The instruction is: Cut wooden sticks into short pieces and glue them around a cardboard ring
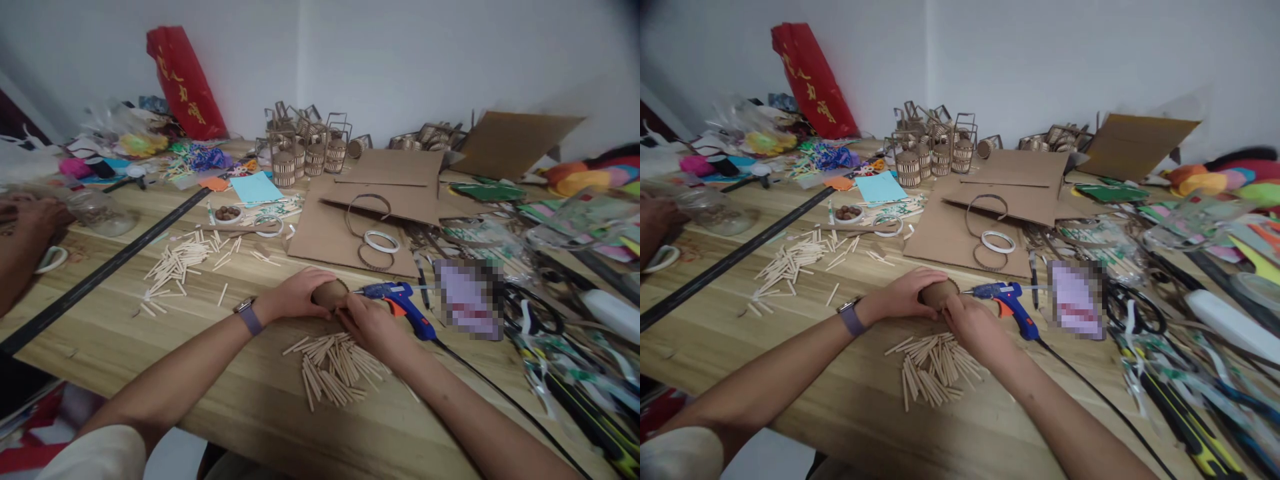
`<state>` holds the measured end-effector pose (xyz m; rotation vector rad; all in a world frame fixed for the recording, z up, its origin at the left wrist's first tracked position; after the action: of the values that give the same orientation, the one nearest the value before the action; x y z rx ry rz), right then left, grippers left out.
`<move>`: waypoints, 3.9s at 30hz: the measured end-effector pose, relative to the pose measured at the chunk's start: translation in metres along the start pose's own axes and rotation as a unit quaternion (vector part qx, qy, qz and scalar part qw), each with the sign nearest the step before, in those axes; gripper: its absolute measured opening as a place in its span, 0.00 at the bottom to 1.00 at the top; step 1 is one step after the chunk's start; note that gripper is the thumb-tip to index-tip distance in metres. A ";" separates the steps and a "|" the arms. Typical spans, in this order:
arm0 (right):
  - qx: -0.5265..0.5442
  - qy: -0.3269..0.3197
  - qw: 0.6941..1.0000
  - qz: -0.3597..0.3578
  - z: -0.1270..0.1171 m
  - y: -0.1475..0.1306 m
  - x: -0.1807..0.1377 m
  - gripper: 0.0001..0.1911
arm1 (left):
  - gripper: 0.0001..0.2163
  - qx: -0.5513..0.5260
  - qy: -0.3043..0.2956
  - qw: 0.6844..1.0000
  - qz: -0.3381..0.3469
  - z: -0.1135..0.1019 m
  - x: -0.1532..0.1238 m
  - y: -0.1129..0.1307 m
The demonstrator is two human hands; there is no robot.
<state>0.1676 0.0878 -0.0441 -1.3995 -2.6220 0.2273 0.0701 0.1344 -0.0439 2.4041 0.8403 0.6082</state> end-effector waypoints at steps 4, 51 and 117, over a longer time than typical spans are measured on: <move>0.010 -0.012 1.000 0.010 -0.001 0.001 0.001 0.06 | 0.35 0.006 0.004 1.000 0.008 0.001 0.001 -0.001; 0.178 0.163 0.967 -0.083 -0.049 0.001 -0.006 0.13 | 0.32 0.031 -0.011 0.999 0.002 0.004 -0.004 0.001; 0.420 0.066 0.873 0.241 -0.017 0.079 -0.066 0.23 | 0.04 0.078 0.048 0.996 0.020 0.009 -0.003 0.026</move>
<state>0.2719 0.0772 -0.0484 -1.5643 -1.6275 1.1182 0.0841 0.1117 -0.0356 2.5549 0.9102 0.7014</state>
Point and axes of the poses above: each hand's wrist, its own x-axis towards the middle knuckle, its own z-axis out of the palm, y = z × x, the point moved 8 cm from there along x, towards the middle knuckle, and after that the axes turned 4 degrees about -z, right-handed, at the moved point
